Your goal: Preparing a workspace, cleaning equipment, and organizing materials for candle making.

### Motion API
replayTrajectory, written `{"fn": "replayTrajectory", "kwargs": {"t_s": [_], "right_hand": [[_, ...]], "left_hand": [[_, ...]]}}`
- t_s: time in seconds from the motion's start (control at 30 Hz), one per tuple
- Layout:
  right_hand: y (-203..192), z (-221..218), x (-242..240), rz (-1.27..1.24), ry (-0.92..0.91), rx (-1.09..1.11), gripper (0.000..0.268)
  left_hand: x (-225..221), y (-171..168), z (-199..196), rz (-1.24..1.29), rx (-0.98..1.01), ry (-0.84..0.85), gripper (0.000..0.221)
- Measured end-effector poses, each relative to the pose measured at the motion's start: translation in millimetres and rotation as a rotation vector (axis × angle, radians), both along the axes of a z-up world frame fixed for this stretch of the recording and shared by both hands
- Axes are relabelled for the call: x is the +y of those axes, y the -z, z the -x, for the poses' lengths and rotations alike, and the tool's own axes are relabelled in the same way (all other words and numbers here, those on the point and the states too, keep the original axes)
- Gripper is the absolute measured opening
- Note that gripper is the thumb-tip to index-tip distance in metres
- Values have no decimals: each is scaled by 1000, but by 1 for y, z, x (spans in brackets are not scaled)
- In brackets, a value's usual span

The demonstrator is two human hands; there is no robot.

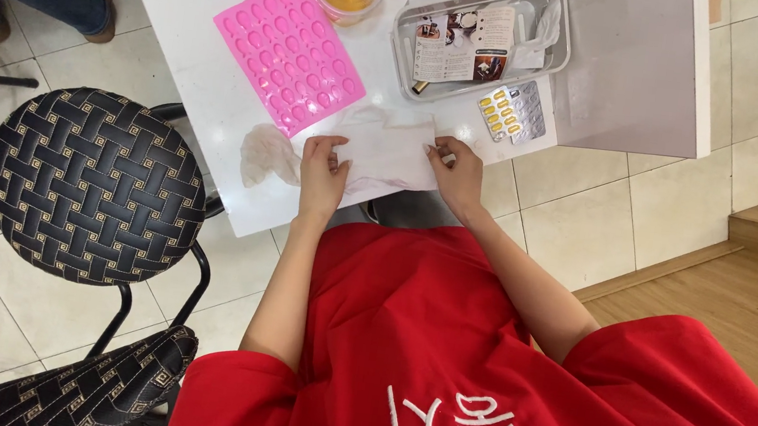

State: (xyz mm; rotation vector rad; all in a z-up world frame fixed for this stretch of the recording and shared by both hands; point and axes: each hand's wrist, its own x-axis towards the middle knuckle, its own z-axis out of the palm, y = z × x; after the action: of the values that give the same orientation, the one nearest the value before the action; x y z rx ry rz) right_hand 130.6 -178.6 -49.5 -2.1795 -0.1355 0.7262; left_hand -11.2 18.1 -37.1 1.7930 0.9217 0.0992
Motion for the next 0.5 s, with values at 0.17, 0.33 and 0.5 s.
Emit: {"fn": "replayTrajectory", "kwargs": {"t_s": [0.17,0.33,0.5], "right_hand": [[-11,4,4,-14,-3,-71,29],[-8,7,8,-6,-5,-141,26],[-21,12,18,68,-48,-392,40]], "left_hand": [[5,-11,-14,-81,-80,3,34],[8,-3,-21,-207,-89,101,32],[-8,3,-20,-820,-131,298,45]]}}
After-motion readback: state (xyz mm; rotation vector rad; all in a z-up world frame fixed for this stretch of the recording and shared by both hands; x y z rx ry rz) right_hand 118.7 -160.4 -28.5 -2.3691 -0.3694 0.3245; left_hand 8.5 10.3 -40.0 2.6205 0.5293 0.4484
